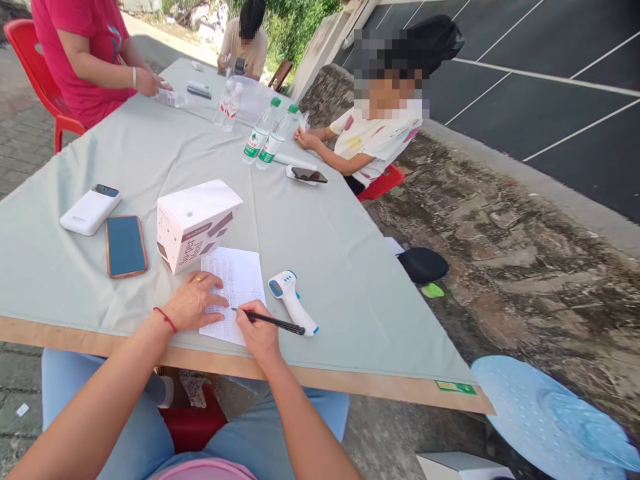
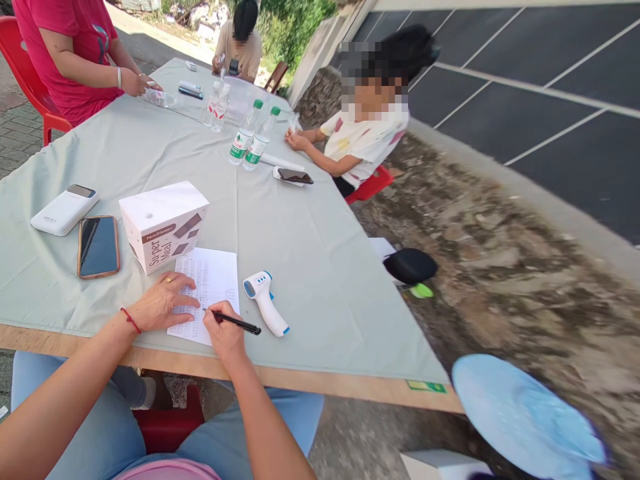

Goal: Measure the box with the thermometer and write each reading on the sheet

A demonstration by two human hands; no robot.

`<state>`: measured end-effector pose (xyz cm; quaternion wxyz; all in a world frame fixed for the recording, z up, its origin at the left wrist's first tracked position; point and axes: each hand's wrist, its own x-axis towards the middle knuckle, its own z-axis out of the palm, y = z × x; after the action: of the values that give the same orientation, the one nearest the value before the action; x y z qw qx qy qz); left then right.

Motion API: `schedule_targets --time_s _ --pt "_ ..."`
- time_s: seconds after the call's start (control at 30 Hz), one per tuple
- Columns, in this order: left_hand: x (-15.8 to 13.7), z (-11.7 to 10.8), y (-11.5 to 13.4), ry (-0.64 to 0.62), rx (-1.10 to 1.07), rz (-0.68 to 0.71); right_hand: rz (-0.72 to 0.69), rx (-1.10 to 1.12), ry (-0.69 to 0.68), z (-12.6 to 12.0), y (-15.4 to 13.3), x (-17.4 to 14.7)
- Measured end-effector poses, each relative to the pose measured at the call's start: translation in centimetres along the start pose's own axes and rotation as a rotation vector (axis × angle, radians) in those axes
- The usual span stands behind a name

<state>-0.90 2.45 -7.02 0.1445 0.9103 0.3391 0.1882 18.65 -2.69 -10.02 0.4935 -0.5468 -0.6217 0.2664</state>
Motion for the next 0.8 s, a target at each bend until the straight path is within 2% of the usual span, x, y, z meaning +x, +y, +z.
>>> schedule_targets --time_s 0.8 --pt "-0.03 -0.14 0.06 -0.022 0.006 -0.007 0.055 -0.011 0.022 -0.03 -0.25 0.11"
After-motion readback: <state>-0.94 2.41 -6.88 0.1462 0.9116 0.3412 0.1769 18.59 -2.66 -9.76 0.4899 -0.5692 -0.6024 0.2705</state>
